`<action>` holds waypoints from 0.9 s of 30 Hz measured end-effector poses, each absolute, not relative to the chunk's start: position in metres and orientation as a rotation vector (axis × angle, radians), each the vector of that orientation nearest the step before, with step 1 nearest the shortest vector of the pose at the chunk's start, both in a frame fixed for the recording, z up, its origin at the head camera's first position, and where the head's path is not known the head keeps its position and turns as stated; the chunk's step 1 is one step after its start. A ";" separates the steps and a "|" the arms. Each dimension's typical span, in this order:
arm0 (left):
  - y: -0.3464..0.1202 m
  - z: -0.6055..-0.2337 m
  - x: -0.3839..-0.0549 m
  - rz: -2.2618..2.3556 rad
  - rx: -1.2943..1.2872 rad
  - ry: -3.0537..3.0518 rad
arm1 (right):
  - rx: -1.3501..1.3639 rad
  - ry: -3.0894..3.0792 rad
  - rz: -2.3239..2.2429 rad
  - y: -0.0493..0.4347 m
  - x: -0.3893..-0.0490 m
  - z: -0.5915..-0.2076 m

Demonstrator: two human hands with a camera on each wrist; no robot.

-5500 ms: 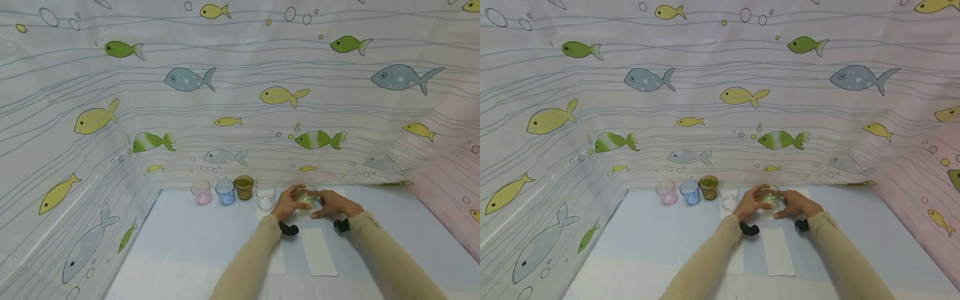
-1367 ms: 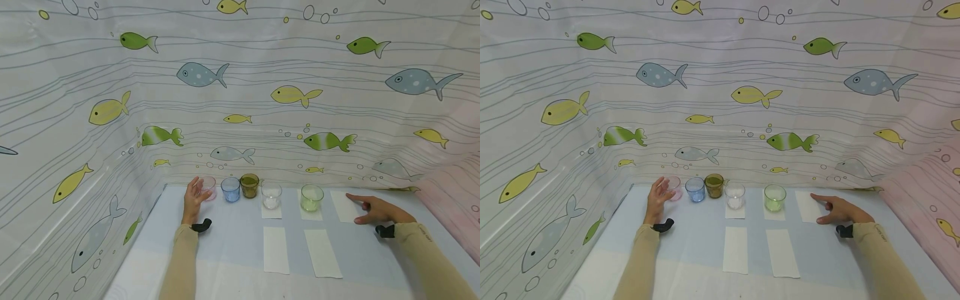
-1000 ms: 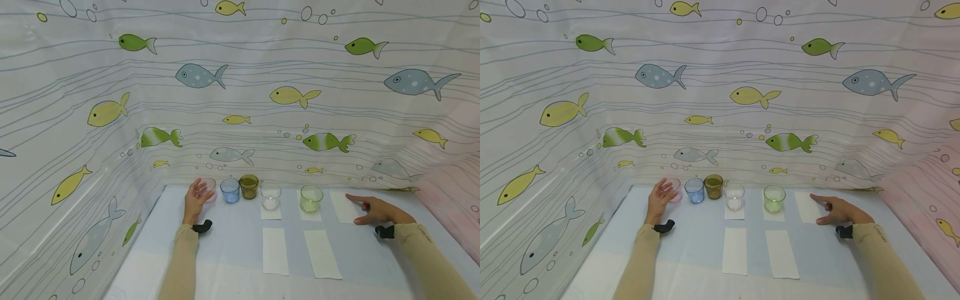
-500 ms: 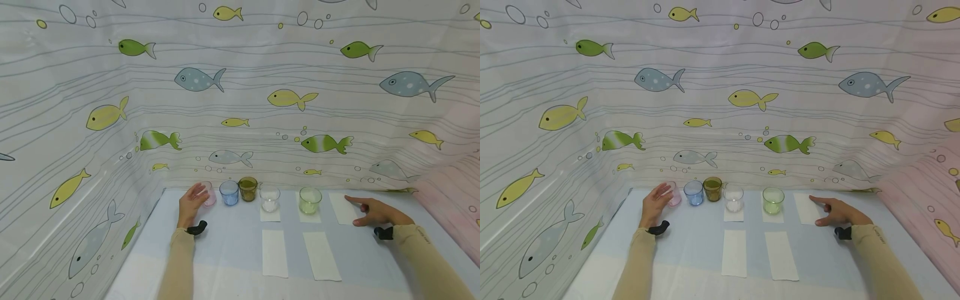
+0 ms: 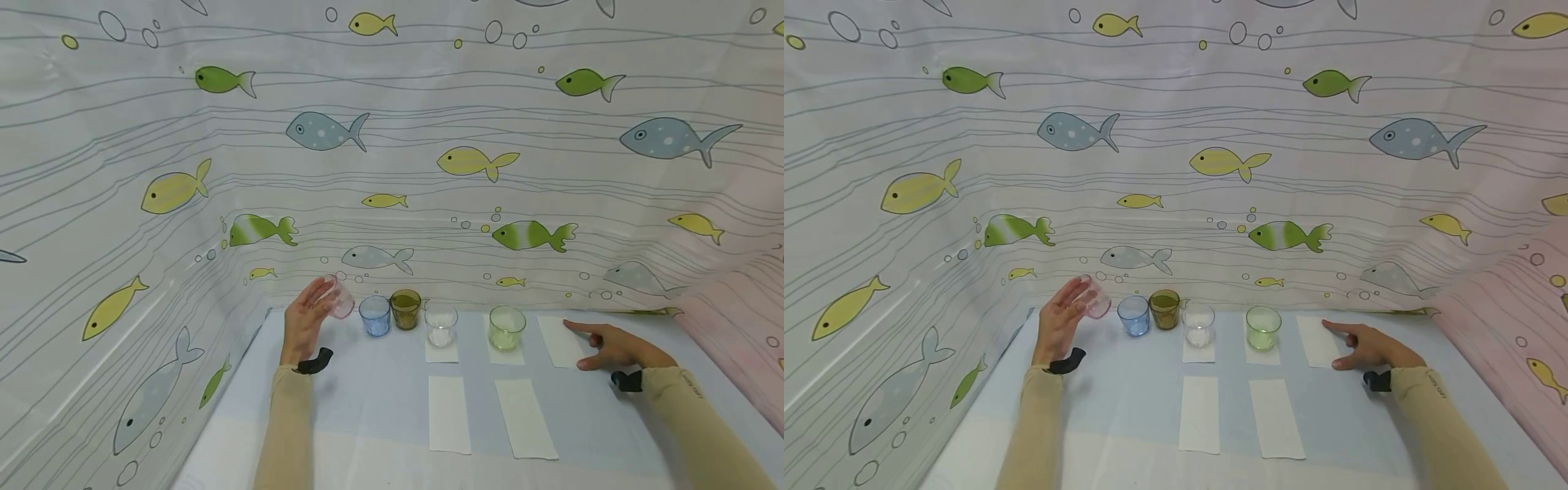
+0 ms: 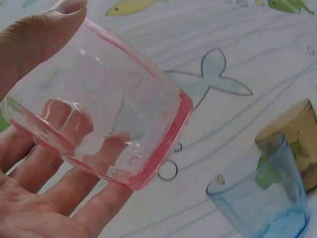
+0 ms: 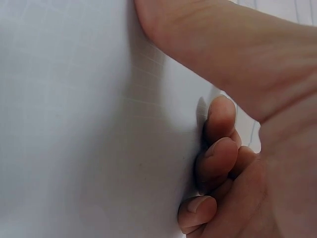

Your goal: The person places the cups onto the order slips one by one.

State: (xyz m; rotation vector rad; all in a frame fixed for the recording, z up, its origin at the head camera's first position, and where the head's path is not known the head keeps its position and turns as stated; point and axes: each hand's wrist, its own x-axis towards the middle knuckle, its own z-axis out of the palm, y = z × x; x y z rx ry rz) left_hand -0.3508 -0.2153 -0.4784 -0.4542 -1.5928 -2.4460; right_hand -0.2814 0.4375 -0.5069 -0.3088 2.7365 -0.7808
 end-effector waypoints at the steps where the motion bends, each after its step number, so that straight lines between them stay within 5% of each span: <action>1: -0.212 -0.474 -0.350 -2.447 -0.478 -1.582 | -0.299 2.738 -0.773 0.438 -0.281 -0.507; 27: -0.090 -0.412 -0.312 -2.650 -0.925 -1.421 | -0.304 2.735 -0.778 0.439 -0.283 -0.508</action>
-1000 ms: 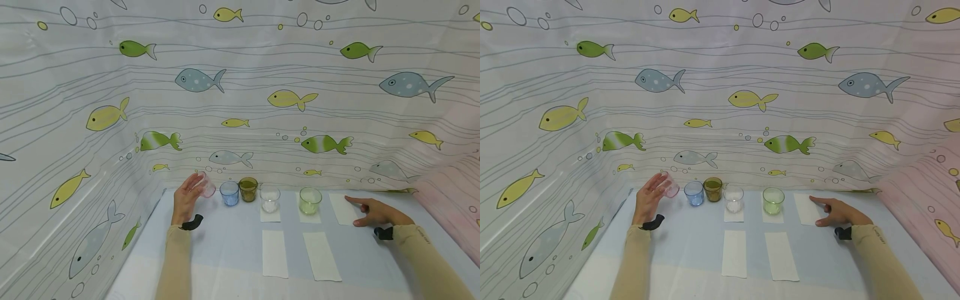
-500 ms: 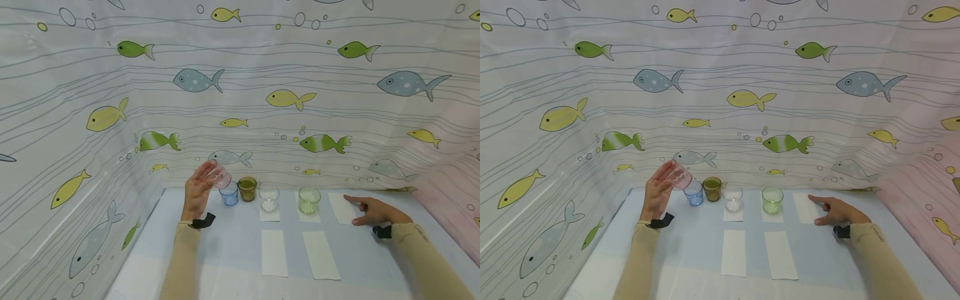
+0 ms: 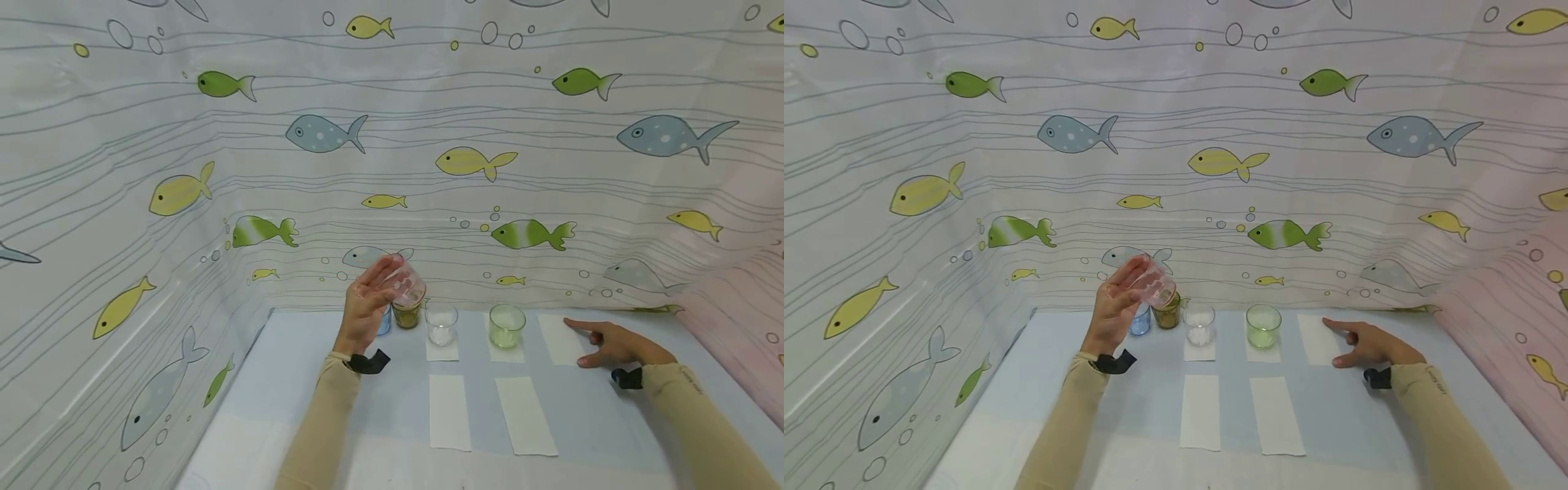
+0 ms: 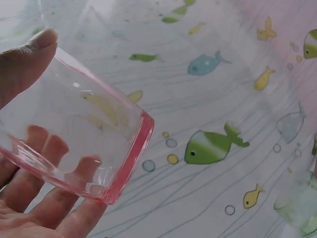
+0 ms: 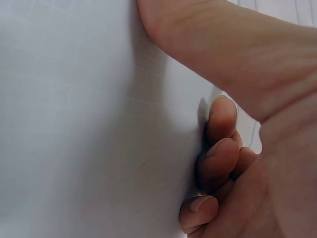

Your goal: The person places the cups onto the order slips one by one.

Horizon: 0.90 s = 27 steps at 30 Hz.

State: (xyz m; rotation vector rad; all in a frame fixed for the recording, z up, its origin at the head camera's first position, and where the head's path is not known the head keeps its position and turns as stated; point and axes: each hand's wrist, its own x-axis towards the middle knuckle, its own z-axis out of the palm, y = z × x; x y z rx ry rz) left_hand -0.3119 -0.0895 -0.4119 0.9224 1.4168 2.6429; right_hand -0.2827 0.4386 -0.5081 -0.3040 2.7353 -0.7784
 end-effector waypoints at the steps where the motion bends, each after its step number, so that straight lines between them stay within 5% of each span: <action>1: -0.084 -0.411 -0.312 2.628 0.932 1.413 | -0.306 2.734 -0.785 0.439 -0.282 -0.509; 27: 0.064 -0.407 -0.294 2.167 1.141 1.489 | -0.311 2.719 -0.778 0.444 -0.286 -0.511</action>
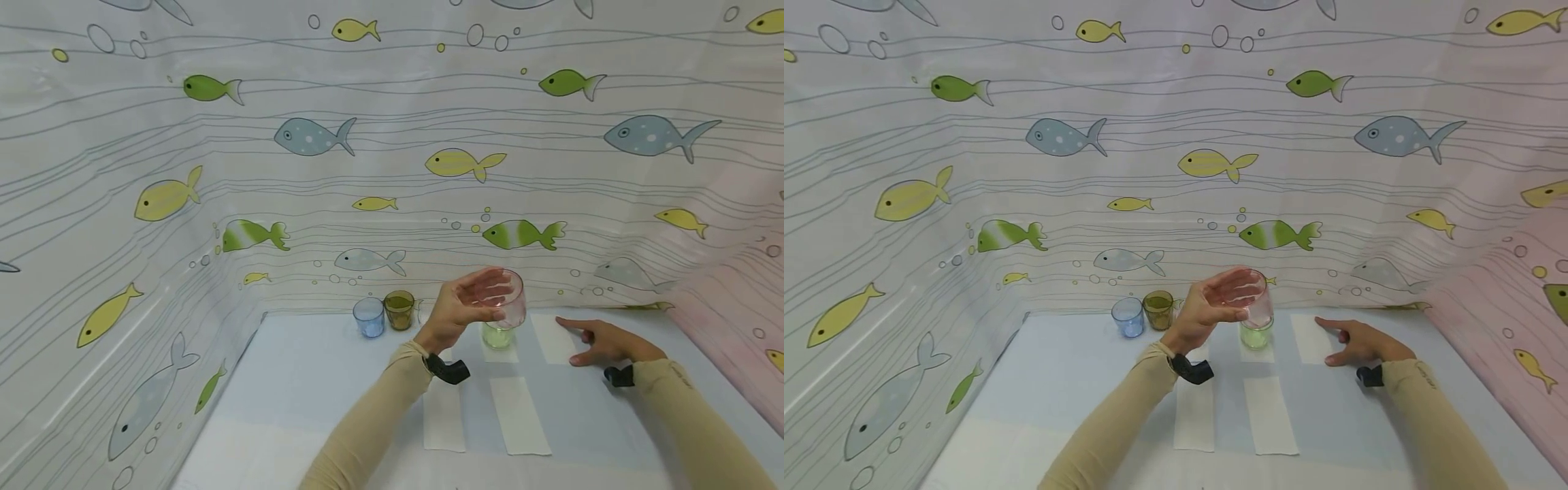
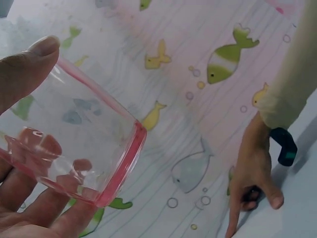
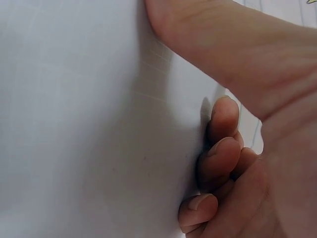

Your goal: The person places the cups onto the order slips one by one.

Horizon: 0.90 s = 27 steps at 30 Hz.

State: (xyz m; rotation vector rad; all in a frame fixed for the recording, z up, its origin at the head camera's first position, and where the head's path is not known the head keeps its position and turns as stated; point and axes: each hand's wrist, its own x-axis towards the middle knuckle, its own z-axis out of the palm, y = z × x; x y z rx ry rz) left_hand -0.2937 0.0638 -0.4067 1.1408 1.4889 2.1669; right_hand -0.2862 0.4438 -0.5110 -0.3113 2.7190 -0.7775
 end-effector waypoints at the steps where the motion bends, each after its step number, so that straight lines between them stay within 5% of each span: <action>1: 0.068 -0.408 -0.294 2.160 1.136 1.487 | -0.301 2.718 -0.770 0.443 -0.287 -0.511; 27: 0.154 -0.464 -0.288 1.917 0.919 1.849 | -0.126 2.698 -0.668 0.442 -0.294 -0.510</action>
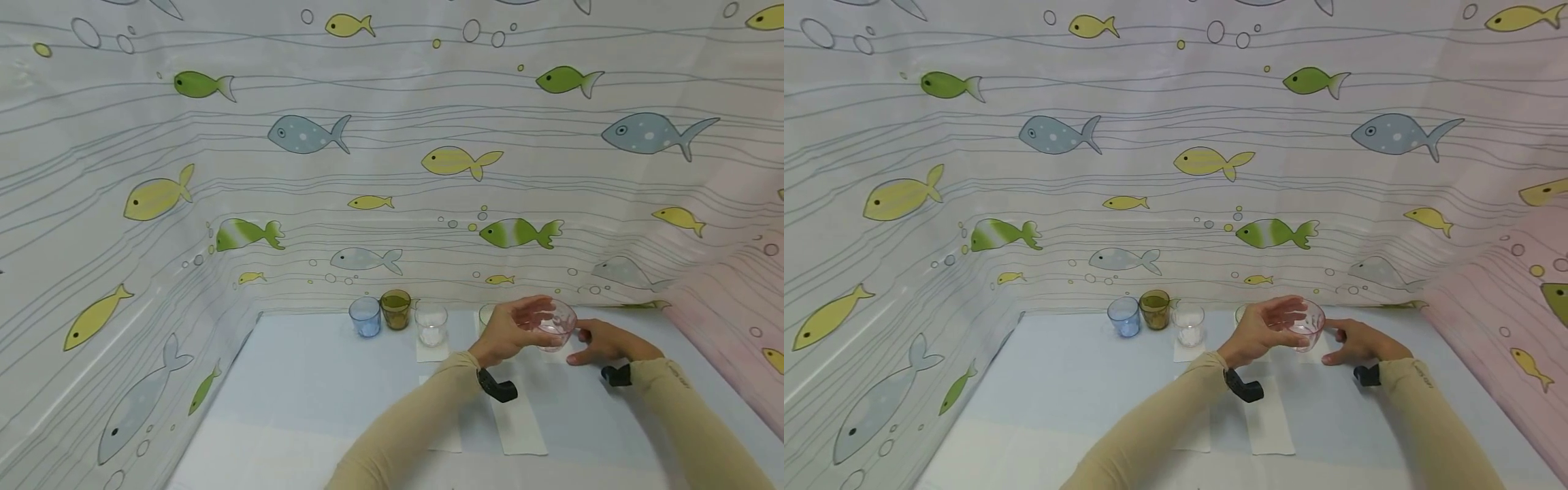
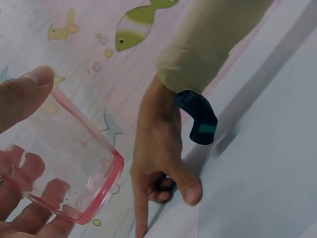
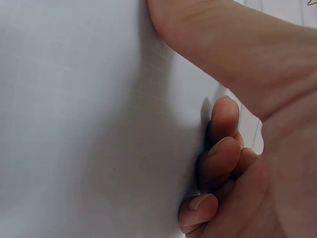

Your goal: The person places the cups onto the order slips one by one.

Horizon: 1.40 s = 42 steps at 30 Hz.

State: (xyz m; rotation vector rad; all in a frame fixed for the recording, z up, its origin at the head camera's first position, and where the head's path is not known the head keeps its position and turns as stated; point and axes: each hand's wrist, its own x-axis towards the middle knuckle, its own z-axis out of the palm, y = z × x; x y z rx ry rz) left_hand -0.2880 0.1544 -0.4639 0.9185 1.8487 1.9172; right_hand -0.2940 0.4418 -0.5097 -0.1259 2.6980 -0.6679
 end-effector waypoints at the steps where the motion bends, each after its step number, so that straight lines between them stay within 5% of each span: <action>1: 0.158 -0.466 -0.288 1.915 0.916 1.859 | -0.124 2.698 -0.672 0.442 -0.294 -0.510; 42: 0.215 -0.536 -0.301 1.953 0.730 1.963 | -0.287 2.723 -0.783 0.443 -0.288 -0.511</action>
